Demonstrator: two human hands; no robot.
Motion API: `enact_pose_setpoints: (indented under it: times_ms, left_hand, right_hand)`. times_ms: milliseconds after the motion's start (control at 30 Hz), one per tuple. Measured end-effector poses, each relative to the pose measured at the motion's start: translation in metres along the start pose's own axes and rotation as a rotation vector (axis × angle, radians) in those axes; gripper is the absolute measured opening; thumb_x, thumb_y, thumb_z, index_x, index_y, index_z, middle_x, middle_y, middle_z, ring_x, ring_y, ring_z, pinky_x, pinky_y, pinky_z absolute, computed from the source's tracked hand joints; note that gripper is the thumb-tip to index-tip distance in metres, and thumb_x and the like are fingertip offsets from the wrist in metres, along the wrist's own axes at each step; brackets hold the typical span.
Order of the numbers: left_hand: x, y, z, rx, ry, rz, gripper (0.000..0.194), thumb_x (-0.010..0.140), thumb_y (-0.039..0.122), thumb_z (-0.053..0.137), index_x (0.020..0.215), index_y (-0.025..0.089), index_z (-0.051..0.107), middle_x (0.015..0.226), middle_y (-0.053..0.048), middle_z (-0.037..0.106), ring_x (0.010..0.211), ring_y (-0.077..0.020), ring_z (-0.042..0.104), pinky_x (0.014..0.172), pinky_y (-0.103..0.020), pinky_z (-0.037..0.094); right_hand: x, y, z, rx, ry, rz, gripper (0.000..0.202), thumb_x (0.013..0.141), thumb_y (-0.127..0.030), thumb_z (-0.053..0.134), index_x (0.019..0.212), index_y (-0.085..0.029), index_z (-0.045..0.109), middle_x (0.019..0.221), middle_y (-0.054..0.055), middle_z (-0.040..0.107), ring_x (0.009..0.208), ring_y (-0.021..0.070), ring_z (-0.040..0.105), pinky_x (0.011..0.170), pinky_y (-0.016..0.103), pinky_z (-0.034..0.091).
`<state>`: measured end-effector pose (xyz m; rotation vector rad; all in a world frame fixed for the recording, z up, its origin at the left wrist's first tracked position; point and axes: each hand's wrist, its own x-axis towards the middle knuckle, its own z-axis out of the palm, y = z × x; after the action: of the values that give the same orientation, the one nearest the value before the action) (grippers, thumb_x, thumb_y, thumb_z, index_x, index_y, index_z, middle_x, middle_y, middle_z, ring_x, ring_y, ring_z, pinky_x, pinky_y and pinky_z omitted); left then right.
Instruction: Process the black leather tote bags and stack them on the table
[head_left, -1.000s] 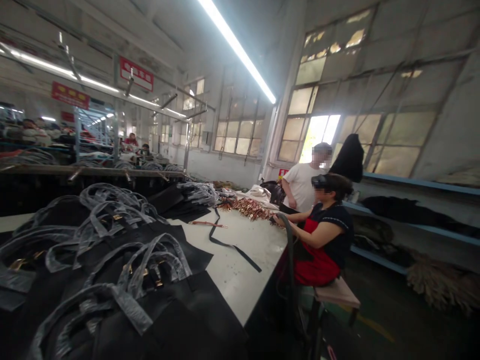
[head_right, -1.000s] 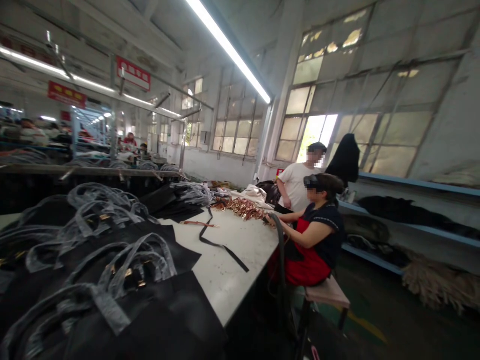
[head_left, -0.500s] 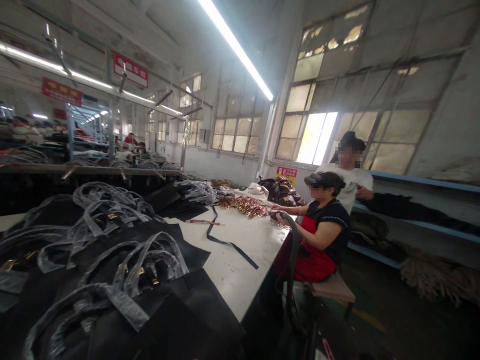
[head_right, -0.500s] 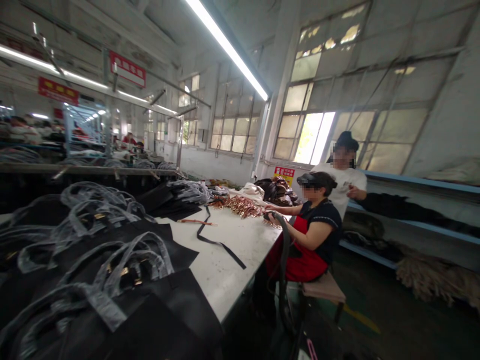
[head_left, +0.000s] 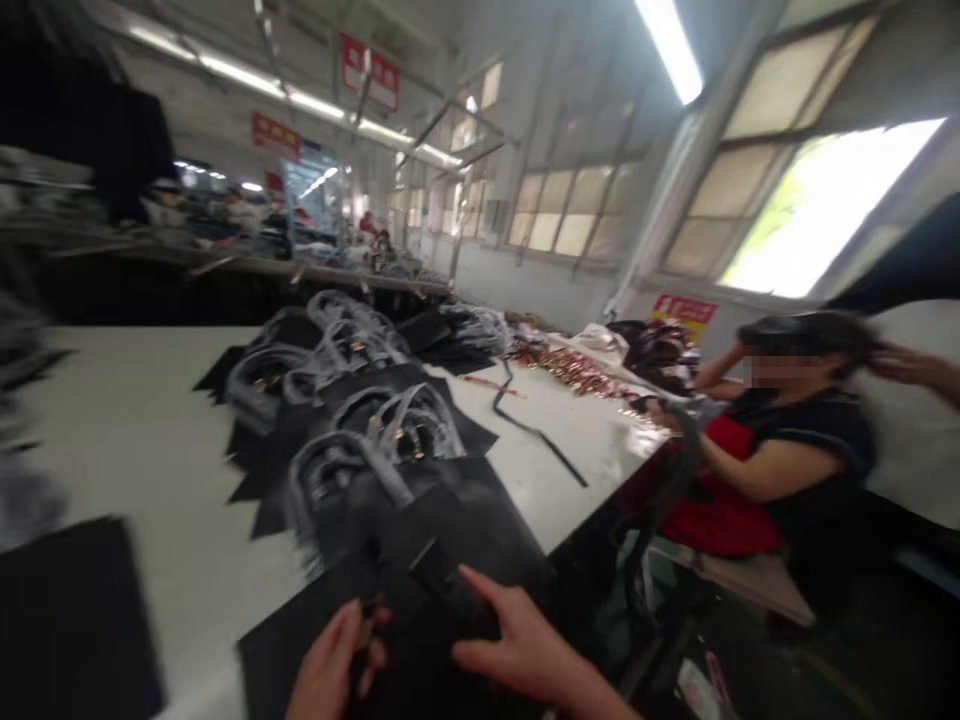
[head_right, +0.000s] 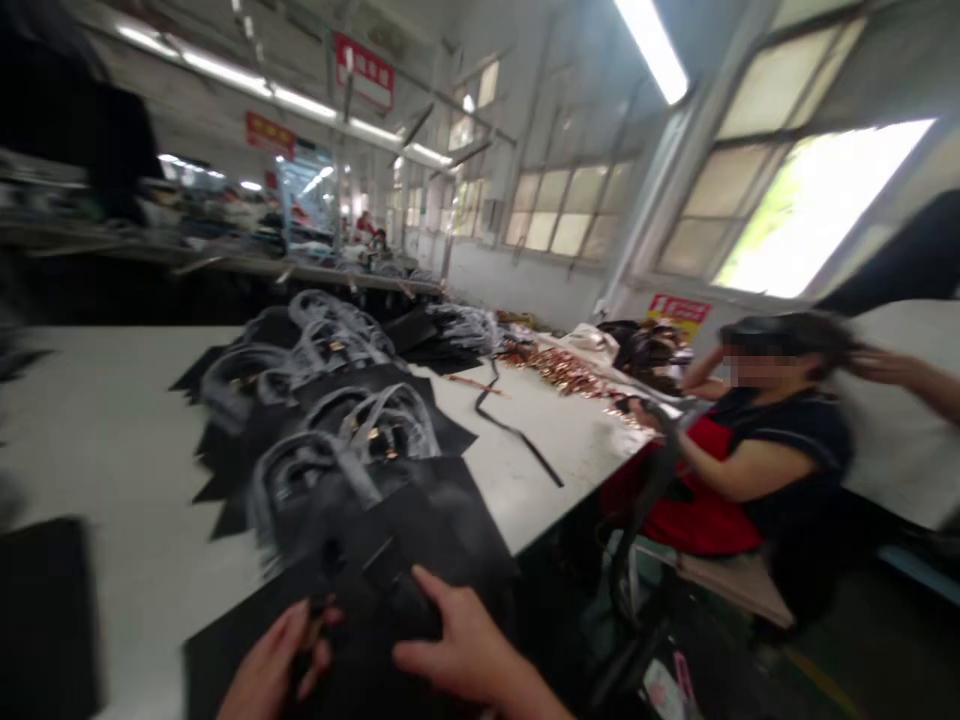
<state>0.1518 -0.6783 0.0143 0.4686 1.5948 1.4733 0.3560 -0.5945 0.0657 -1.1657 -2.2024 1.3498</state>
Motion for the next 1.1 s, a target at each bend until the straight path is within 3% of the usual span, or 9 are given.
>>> enact_pose_setpoints:
  times_ms: [67, 167, 267, 467, 567, 733, 933, 1100]
  left_hand:
    - [0.005, -0.007, -0.001, -0.171, -0.062, 0.025, 0.054, 0.066, 0.064, 0.067, 0.088, 0.015, 0.066, 0.076, -0.006, 0.066, 0.063, -0.016, 0.058, 0.052, -0.026, 0.046]
    - [0.011, -0.018, -0.002, -0.32, -0.114, 0.038, 0.051, 0.073, 0.059, 0.065, 0.092, 0.012, 0.065, 0.088, -0.009, 0.065, 0.075, -0.0164, 0.059, 0.061, -0.025, 0.047]
    - [0.009, -0.023, -0.002, -0.368, -0.154, 0.054, 0.046, 0.08, 0.056, 0.061, 0.093, 0.012, 0.063, 0.084, -0.007, 0.063, 0.072, -0.014, 0.056, 0.059, -0.022, 0.043]
    - [0.009, -0.02, -0.008, -0.404, -0.232, 0.054, 0.041, 0.082, 0.054, 0.06, 0.087, 0.013, 0.058, 0.07, 0.0, 0.052, 0.056, -0.0072, 0.042, 0.045, -0.018, 0.023]
    - [0.012, -0.022, -0.013, -0.41, -0.26, 0.035, 0.042, 0.081, 0.054, 0.062, 0.089, 0.013, 0.058, 0.076, -0.002, 0.055, 0.054, -0.0058, 0.04, 0.043, -0.018, 0.02]
    - [0.013, -0.025, -0.012, -0.398, -0.284, 0.035, 0.043, 0.08, 0.054, 0.062, 0.095, 0.014, 0.058, 0.069, 0.002, 0.05, 0.051, -0.0056, 0.039, 0.043, -0.019, 0.017]
    - [0.011, -0.02, -0.011, -0.437, -0.289, 0.005, 0.042, 0.079, 0.052, 0.063, 0.092, 0.012, 0.059, 0.082, -0.006, 0.061, 0.049, -0.0052, 0.04, 0.043, -0.021, 0.02]
    - [0.013, -0.018, -0.012, -0.493, -0.306, -0.04, 0.034, 0.08, 0.044, 0.062, 0.08, 0.011, 0.06, 0.069, -0.004, 0.057, 0.049, -0.0068, 0.041, 0.042, -0.021, 0.02]
  right_hand:
    - [-0.004, -0.005, 0.002, 0.05, -0.069, 0.032, 0.073, 0.077, -0.028, 0.066, 0.144, -0.021, 0.038, 0.082, 0.0, 0.07, 0.052, 0.0149, 0.059, 0.044, 0.021, 0.045]
    - [0.002, -0.006, 0.007, 0.081, -0.187, 0.036, 0.068, 0.082, -0.033, 0.064, 0.144, -0.018, 0.038, 0.078, 0.0, 0.069, 0.048, 0.0133, 0.056, 0.043, 0.021, 0.044]
    - [0.008, -0.008, 0.013, 0.109, -0.275, 0.057, 0.068, 0.084, -0.033, 0.063, 0.144, -0.015, 0.036, 0.068, -0.001, 0.066, 0.044, 0.0126, 0.055, 0.041, 0.021, 0.043]
    - [0.021, -0.019, 0.012, 0.226, -0.408, 0.122, 0.057, 0.085, -0.034, 0.061, 0.137, -0.018, 0.044, 0.071, -0.003, 0.063, 0.041, 0.0101, 0.056, 0.037, 0.018, 0.043]
    - [0.028, -0.022, 0.009, 0.283, -0.427, 0.155, 0.052, 0.084, -0.036, 0.062, 0.131, -0.018, 0.047, 0.064, -0.006, 0.058, 0.041, 0.0103, 0.057, 0.038, 0.017, 0.044]
    - [0.034, -0.027, 0.012, 0.305, -0.494, 0.186, 0.043, 0.084, -0.037, 0.062, 0.121, -0.017, 0.052, 0.063, -0.006, 0.057, 0.04, 0.01, 0.057, 0.038, 0.017, 0.043]
    - [0.041, -0.032, 0.011, 0.241, -0.307, 0.139, 0.047, 0.082, -0.047, 0.062, 0.117, -0.017, 0.051, 0.064, -0.006, 0.055, 0.042, 0.0122, 0.059, 0.039, 0.019, 0.045]
    - [0.033, -0.031, 0.01, 0.244, -0.452, 0.191, 0.056, 0.081, -0.041, 0.064, 0.128, -0.017, 0.047, 0.065, -0.005, 0.058, 0.04, 0.0109, 0.057, 0.039, 0.019, 0.045]
